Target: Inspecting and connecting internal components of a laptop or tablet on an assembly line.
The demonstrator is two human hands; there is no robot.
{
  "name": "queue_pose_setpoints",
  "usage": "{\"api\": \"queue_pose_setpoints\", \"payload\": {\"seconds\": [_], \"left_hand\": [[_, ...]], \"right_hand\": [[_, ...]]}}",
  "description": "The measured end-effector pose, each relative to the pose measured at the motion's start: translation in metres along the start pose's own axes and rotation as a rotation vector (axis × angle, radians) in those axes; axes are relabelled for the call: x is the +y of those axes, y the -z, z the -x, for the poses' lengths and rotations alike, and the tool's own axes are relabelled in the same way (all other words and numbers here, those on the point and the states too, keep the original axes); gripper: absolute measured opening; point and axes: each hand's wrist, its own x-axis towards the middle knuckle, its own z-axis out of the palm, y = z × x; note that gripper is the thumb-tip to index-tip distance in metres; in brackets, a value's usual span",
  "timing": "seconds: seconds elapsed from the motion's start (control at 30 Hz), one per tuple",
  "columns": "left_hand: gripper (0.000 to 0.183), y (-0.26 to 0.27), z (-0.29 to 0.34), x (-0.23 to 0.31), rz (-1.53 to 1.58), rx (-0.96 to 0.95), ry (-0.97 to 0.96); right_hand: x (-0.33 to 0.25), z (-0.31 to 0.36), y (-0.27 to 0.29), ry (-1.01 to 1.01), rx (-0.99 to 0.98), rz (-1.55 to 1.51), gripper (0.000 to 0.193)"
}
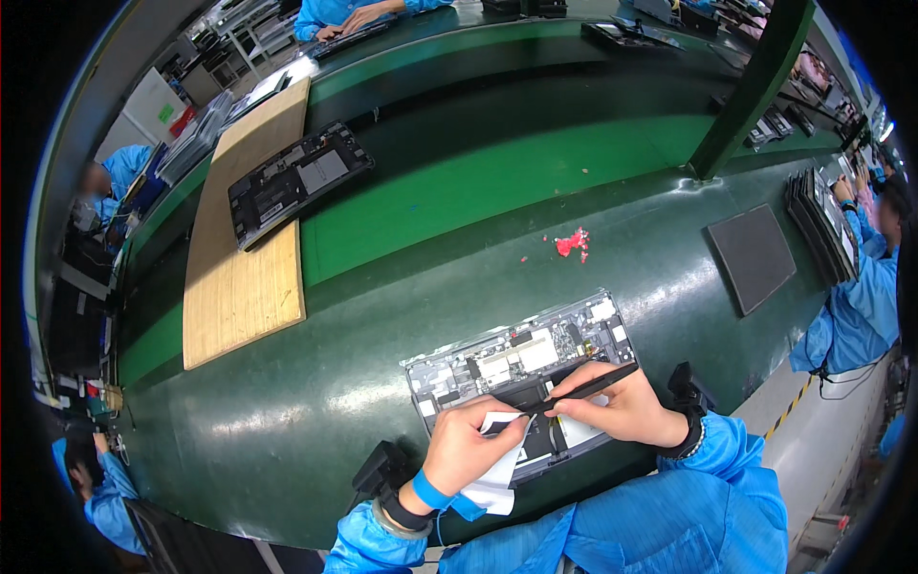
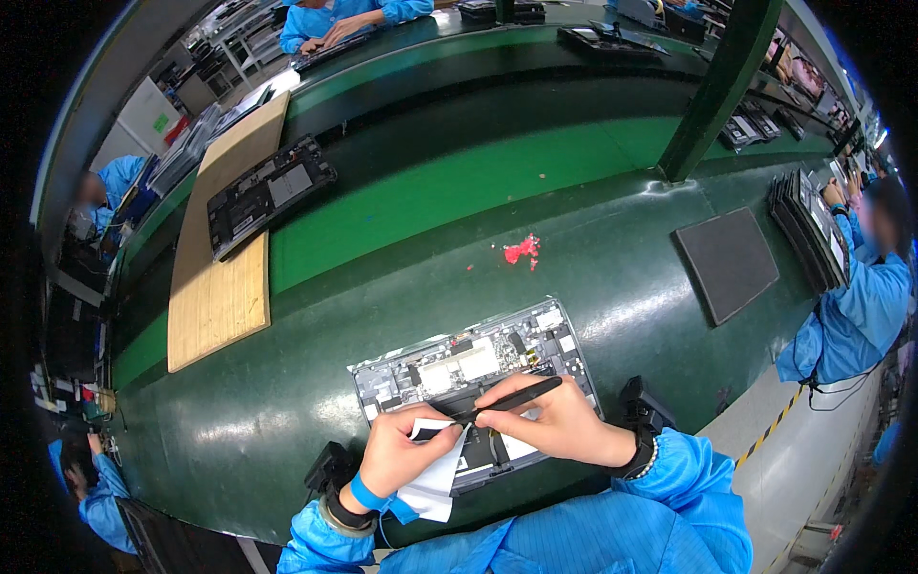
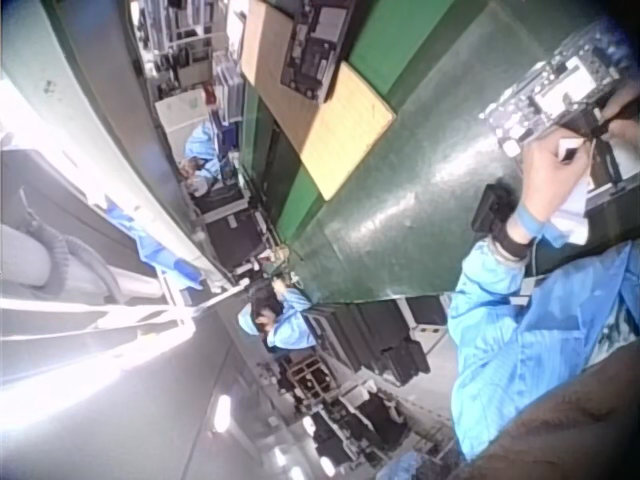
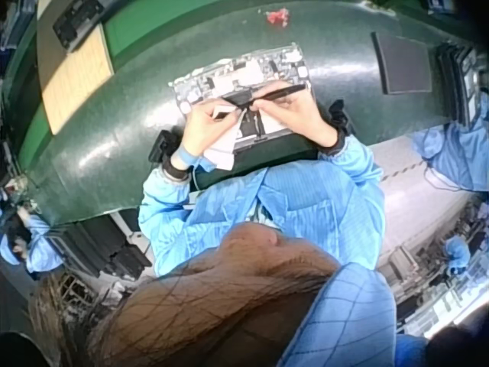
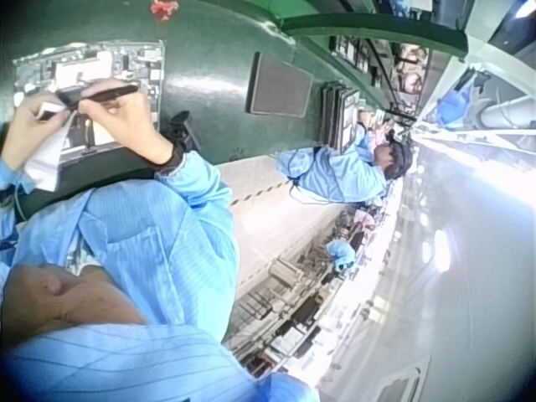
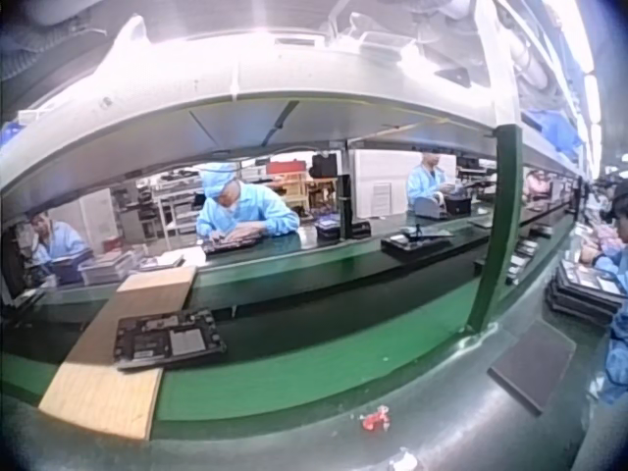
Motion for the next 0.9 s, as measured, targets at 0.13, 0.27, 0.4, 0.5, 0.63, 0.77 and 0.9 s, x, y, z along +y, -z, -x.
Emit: {"api": "queue_pose_setpoints", "payload": {"seconds": [0.13,0.27,0.4,0.5,0.63,0.77,0.9], "left_hand": [[0.013,-0.001,-0.001,-0.002,-0.023,0.021,-0.027],[0.016,0.004,-0.007,-0.01,0.054,-0.014,0.053],[0.016,0.006,-0.01,-0.004,0.005,-0.051,0.089],[0.016,0.004,-0.011,-0.005,0.009,-0.039,0.077],[0.016,0.004,-0.01,-0.007,-0.007,-0.014,0.023],[0.016,0.004,-0.01,-0.006,0.003,-0.035,0.067],[0.014,0.003,-0.01,-0.005,-0.015,-0.021,0.043]], "right_hand": [[-0.003,0.004,0.001,0.027,0.294,-0.397,0.017],[0.007,0.004,0.001,-0.168,0.346,-0.448,0.018],[0.01,0.006,-0.004,-0.086,0.275,-0.336,0.021],[0.009,0.004,-0.007,-0.071,0.211,-0.201,0.022],[0.008,0.001,-0.01,-0.097,0.168,-0.202,0.022],[0.011,0.0,-0.01,-0.096,0.15,-0.131,0.022],[0.011,0.004,-0.009,0.033,0.126,0.041,0.02]]}}
